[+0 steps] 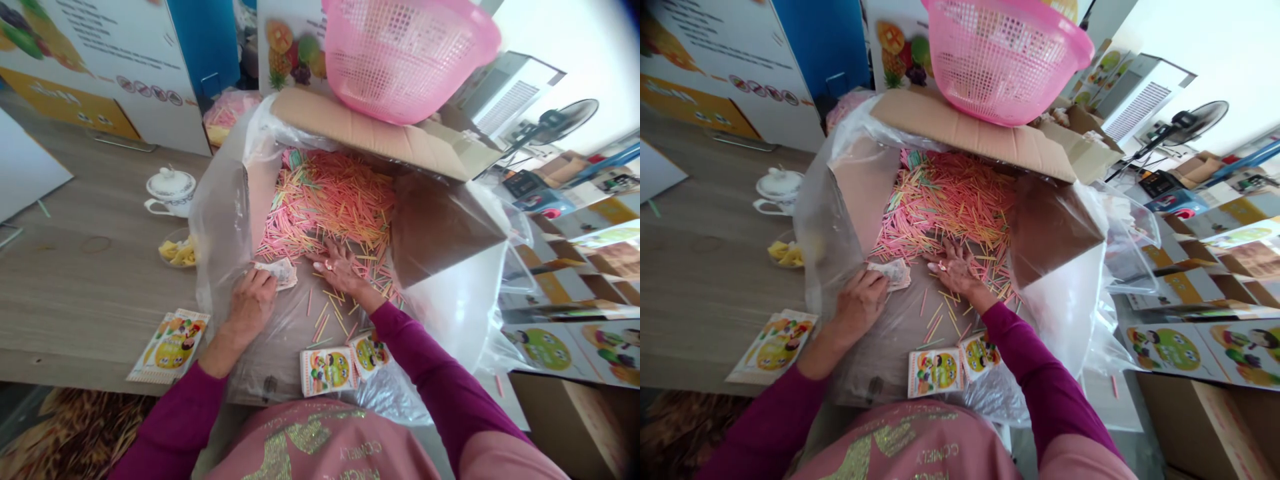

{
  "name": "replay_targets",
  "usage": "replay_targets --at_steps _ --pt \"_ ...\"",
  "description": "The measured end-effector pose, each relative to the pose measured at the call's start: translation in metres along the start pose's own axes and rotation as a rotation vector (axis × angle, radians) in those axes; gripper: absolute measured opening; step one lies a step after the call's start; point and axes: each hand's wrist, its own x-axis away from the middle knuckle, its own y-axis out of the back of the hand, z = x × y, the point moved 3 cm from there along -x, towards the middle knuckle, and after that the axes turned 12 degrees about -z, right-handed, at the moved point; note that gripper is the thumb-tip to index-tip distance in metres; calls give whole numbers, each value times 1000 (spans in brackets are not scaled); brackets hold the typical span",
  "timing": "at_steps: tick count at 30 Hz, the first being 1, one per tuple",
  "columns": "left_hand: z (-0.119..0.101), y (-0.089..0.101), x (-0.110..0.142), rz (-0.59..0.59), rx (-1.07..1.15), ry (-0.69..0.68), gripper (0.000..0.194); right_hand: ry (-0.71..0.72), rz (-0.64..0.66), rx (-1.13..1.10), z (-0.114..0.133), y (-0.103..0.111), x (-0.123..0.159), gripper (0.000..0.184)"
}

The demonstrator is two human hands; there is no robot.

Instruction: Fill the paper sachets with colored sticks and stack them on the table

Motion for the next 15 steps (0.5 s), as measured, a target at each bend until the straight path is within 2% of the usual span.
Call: replay_targets --at_steps 2,5,9,13,15 --pt "7 -1 -2 -58 67 39 23 -32 -10 -26 2 2 1 44" --pt "21 0 -8 -191 228 154 20 -116 -139 -196 4 15 8 46" --pt "22 9 -14 -355 461 304 10 -65 -311 -542 16 38 18 52" --pt "-7 10 -18 -294 748 434 12 28 -280 -961 43 55 26 64" --pt "-23 8 -20 -243 868 493 18 80 -230 -1039 57 61 30 66"
